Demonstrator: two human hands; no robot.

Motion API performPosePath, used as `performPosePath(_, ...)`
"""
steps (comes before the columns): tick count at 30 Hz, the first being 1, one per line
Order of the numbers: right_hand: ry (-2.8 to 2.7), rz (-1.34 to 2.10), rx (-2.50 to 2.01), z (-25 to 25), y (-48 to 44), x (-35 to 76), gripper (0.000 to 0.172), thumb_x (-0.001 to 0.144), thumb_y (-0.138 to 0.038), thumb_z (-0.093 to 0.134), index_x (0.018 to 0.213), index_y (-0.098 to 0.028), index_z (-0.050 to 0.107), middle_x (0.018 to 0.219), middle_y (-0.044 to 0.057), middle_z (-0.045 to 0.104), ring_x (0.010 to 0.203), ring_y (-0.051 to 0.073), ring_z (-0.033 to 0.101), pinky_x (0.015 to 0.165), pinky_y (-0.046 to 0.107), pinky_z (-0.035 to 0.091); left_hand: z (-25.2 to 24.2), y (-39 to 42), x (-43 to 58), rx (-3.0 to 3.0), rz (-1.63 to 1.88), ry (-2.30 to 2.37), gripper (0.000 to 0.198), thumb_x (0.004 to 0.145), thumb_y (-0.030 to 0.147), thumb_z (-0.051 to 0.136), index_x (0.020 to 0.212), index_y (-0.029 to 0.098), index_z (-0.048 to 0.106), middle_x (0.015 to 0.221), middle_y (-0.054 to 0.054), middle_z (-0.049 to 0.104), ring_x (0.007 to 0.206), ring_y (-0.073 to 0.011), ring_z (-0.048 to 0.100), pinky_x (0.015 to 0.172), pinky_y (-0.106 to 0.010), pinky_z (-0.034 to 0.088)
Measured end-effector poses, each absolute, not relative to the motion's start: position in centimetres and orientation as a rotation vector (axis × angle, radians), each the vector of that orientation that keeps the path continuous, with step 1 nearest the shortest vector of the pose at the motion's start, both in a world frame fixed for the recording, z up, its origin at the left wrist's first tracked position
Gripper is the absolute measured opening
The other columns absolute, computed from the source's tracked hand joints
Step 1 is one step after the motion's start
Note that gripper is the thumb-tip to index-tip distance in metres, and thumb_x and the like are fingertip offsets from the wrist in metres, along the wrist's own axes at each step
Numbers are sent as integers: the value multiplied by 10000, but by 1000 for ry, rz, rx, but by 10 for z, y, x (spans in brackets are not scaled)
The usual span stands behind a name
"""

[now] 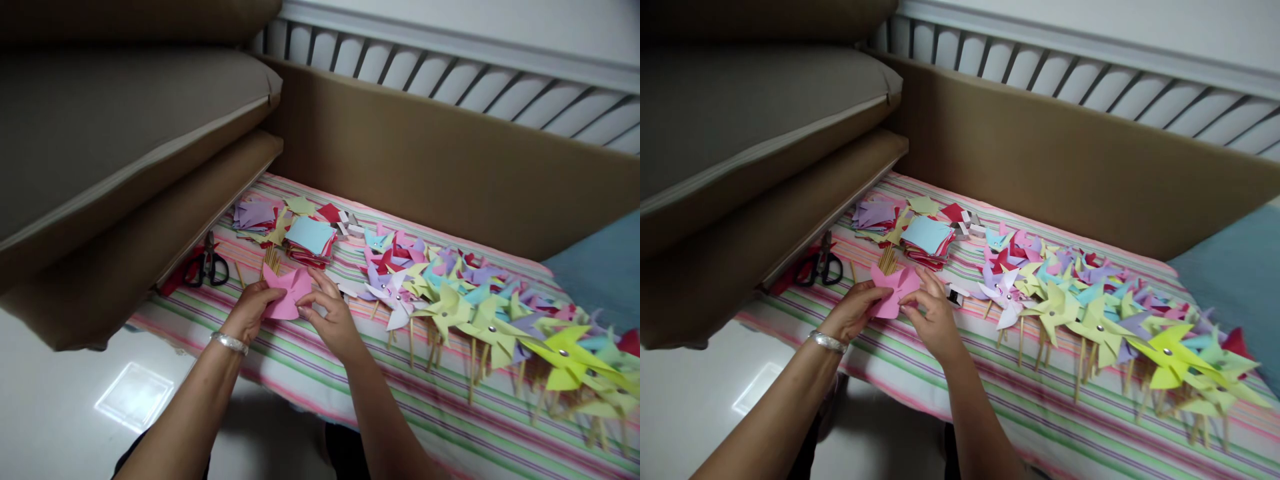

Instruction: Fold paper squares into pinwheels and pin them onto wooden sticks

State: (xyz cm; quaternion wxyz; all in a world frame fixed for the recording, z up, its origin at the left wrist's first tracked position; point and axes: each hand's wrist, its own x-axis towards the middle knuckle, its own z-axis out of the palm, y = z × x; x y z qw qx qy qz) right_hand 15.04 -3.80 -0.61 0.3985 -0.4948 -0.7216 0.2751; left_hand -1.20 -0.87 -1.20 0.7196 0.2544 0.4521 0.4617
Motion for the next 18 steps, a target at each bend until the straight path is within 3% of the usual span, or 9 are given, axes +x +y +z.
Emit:
performPosePath(5, -1824, 720, -1233, -10, -38, 154, 157, 770, -165, 579, 842, -256, 685, 1386, 38, 413, 1325, 226, 285, 1040, 424, 320, -17, -8, -13, 574, 1025, 984, 179, 527, 140, 703, 702, 106, 684, 598, -39, 682, 559, -137, 600, 583, -229, 460)
performPosePath(10, -1889, 670, -1236, -9, -38, 156, 170, 745, -123, 587, 778, -254, 690, 1395, 23, 408, 1333, 229, 269, 1082, 453, 224, -20, -7, -15, 584, 1020, 970, 191, 537, 142, 695, 724, 104, 688, 603, -40, 681, 559, -139, 602, 568, -229, 452)
performPosePath(18, -1838, 744, -1284, -5, -38, 154, 74, 754, -217, 631, 767, -247, 698, 1407, 32, 401, 1341, 232, 260, 1087, 450, 195, -24, -7, -9, 606, 1016, 1015, 228, 528, 152, 716, 750, 100, 703, 610, -41, 688, 545, -128, 590, 546, -220, 429)
